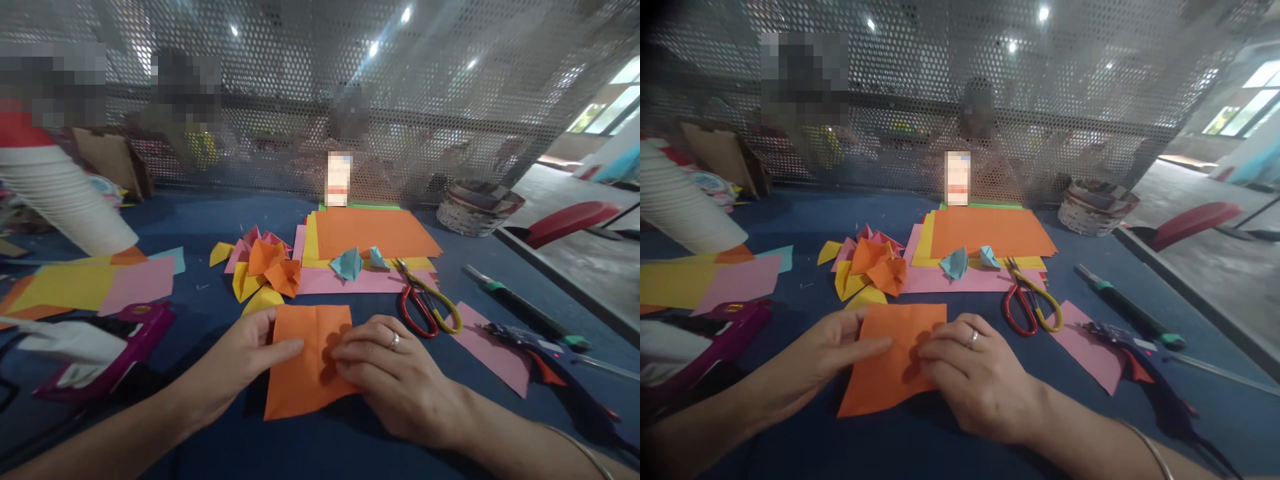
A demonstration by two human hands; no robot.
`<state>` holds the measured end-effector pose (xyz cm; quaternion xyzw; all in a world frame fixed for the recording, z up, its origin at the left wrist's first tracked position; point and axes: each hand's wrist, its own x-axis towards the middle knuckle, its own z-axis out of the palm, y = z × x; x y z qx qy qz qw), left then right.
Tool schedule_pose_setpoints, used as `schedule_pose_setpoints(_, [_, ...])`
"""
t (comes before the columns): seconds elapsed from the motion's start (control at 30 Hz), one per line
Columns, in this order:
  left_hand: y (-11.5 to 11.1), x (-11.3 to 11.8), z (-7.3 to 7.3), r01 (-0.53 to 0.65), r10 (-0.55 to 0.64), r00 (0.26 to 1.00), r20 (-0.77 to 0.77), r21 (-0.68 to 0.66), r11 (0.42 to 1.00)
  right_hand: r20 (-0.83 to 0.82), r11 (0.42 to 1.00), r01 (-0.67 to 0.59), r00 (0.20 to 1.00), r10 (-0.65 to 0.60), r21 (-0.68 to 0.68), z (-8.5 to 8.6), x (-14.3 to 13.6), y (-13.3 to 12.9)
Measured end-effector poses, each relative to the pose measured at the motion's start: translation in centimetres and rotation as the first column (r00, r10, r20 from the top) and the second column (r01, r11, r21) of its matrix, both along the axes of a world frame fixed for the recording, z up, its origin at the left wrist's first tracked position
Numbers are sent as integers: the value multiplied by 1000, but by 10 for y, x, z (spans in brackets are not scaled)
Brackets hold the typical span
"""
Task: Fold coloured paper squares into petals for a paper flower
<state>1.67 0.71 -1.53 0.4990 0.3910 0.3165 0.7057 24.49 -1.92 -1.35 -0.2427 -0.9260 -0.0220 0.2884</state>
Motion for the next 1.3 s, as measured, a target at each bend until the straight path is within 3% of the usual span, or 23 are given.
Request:
schedule_pose_setpoints(0.07, [3,-3,-4,2,22,986,-165,145,989,15,999,-20,1000,21,-28,-1,0,0])
schedule_pose_setpoints(0.13, [4,-6,-8,45,107,914,-392,359,932,44,997,-39,998,42,-67,-2,1,-1])
schedule_pose_setpoints(0.2, [1,-9,-9,154,258,796,-547,596,788,69,992,-43,996,51,-121,-3,2,-2])
schedule_pose_setpoints(0.27, [-4,-13,-5,316,335,739,-585,740,594,89,983,-27,995,45,-183,-5,3,-3])
schedule_pose_setpoints(0.3, [-8,-14,-2,395,325,744,-584,777,490,96,977,-15,995,36,-211,-5,3,-3])
schedule_pose_setpoints(0.4, [-16,-16,7,574,181,760,-624,776,261,85,961,5,996,19,-276,-4,4,-3])
schedule_pose_setpoints(0.47, [-18,-15,9,608,158,766,-624,782,138,44,951,-14,999,29,-309,-3,5,-2])
schedule_pose_setpoints(0.53, [-18,-12,7,587,193,783,-591,805,84,1,945,-38,999,40,-325,-1,5,-1])
schedule_pose_setpoints(0.63, [-16,-8,0,497,280,825,-491,866,56,-46,942,-58,998,46,-330,0,7,-1])
schedule_pose_setpoints(0.73, [-17,-5,-6,413,293,864,-409,909,52,-58,932,-59,997,40,-358,1,7,-4])
schedule_pose_setpoints(0.83, [-24,-2,-11,338,309,881,-359,933,120,-39,920,-18,999,3,-393,3,6,-10])
schedule_pose_setpoints(1.0, [-34,1,-19,274,401,841,-362,926,260,-48,901,134,985,-169,-413,-1,1,-11])
schedule_pose_setpoints(1.07, [-31,1,-21,316,380,825,-419,899,304,-44,863,229,960,-277,-451,-5,0,-9])
schedule_pose_setpoints(1.17, [-24,-1,-26,383,414,762,-498,862,332,-4,794,334,921,-390,-508,-11,-2,-5])
schedule_pose_setpoints(1.3, [-21,-3,-32,435,508,655,-559,829,351,28,792,372,911,-411,-484,-12,-4,-3])
